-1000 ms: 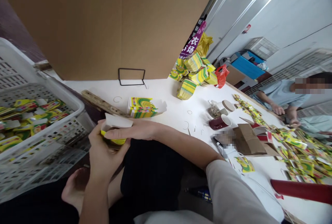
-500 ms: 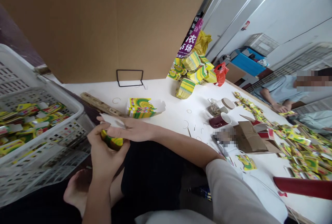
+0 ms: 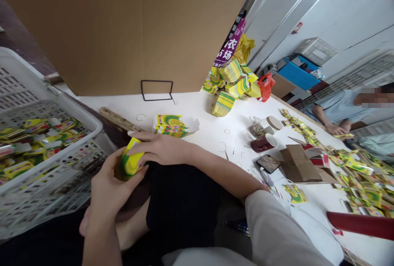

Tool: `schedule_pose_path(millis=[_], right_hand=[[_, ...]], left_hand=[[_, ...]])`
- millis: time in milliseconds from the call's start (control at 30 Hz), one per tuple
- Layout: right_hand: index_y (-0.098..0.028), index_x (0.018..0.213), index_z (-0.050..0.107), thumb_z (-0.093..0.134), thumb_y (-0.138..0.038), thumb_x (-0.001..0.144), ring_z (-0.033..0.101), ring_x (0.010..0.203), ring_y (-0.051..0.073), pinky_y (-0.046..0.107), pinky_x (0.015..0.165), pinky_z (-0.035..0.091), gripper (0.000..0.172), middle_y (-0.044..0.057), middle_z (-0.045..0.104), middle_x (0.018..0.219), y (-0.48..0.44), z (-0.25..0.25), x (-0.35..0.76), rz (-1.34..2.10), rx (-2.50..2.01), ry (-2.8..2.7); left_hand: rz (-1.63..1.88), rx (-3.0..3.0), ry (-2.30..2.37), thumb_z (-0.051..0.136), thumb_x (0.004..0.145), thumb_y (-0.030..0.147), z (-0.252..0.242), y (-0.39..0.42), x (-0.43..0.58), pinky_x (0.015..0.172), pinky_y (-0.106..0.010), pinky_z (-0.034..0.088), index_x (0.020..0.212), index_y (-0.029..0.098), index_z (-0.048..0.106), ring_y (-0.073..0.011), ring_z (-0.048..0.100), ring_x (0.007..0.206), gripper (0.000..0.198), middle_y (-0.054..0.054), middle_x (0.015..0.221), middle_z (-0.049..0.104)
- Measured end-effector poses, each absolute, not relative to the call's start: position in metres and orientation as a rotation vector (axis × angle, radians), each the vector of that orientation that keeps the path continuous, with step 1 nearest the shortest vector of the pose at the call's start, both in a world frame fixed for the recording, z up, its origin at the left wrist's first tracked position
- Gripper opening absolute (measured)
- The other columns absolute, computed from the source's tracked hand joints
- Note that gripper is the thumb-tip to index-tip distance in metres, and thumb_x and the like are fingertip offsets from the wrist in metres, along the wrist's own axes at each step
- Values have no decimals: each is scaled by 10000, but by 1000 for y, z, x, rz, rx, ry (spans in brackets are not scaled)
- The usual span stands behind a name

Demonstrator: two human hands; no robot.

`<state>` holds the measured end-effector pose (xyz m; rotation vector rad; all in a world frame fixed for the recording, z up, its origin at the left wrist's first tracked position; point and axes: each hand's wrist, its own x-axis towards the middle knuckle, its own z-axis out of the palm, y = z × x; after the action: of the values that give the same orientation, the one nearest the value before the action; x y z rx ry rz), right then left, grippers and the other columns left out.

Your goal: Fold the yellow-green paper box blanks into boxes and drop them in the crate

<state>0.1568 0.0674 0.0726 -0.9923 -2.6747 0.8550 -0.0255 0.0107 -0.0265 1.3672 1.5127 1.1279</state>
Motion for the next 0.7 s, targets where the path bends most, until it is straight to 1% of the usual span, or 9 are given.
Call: schedule_pose_path(millis=[100,167,267,367,433,500,567,667,700], right_hand=[[-158,1083,751,521,-221,1029,340,1543,165,296,1251,319,245,88,673,1351,69,69,160,920,-859,-2741],[-154,1119,732,572,-236,1007,360,1535,187,330,1246,339,212,107,646,1389,66,67,161,922,-868,-2711],[-141,1236,672,632,-231,970,368,1531,215,389,1242,356,284,167,529,1514,60,66,164,875,-974,-2624],[-161,1138,704,556,-211,1006,404,1509,211,419,1226,379,205,141,613,1413,58,65,169,906,-947,-2603],[-170,1070,720,566,-244,1005,462,1469,225,433,1194,417,183,125,670,1309,59,65,170,966,-852,-2622],[-175,1062,720,620,-286,976,508,1428,248,452,1160,449,173,131,673,1286,57,63,168,980,-818,-2619],[-182,1191,679,675,-276,922,530,1400,267,485,1151,453,285,147,641,1341,54,62,164,916,-885,-2557],[-173,1449,500,727,-264,840,574,1336,274,487,1130,470,657,170,566,1457,56,62,164,807,-1026,-2407],[-166,1464,485,739,-284,827,607,1285,266,462,1100,494,696,167,575,1450,62,63,169,786,-1084,-2349]], left_hand=[[1068,1427,1525,829,613,540,-28,12,-35,983,-502,569,1237,267,667,-322,712,1038,700,-68,1134,742],[1033,1510,1549,828,620,530,-26,11,-37,966,-502,570,1235,258,675,-328,716,1032,690,-70,1123,752],[1041,1571,1461,816,658,508,-20,9,-34,949,-463,574,1266,223,656,-321,709,1070,691,-84,1163,749],[1082,1542,1354,827,686,459,-16,6,-32,947,-422,570,1279,211,640,-295,711,1069,670,-86,1178,748],[1066,1549,1324,844,681,408,-14,3,-32,929,-411,571,1260,224,655,-287,719,1032,636,-77,1157,756],[1044,1585,1335,848,676,368,-11,-2,-31,917,-417,570,1254,236,664,-291,723,1012,622,-73,1147,759],[1052,1608,1359,838,691,362,-10,-5,-27,926,-434,567,1270,235,655,-301,719,1028,621,-82,1169,752],[1155,1507,1302,832,713,410,-15,5,-24,942,-435,573,1280,215,625,-299,711,1066,634,-102,1194,733],[1258,1418,1296,822,725,444,-19,13,-27,946,-430,576,1285,209,605,-293,709,1079,645,-110,1205,722]])
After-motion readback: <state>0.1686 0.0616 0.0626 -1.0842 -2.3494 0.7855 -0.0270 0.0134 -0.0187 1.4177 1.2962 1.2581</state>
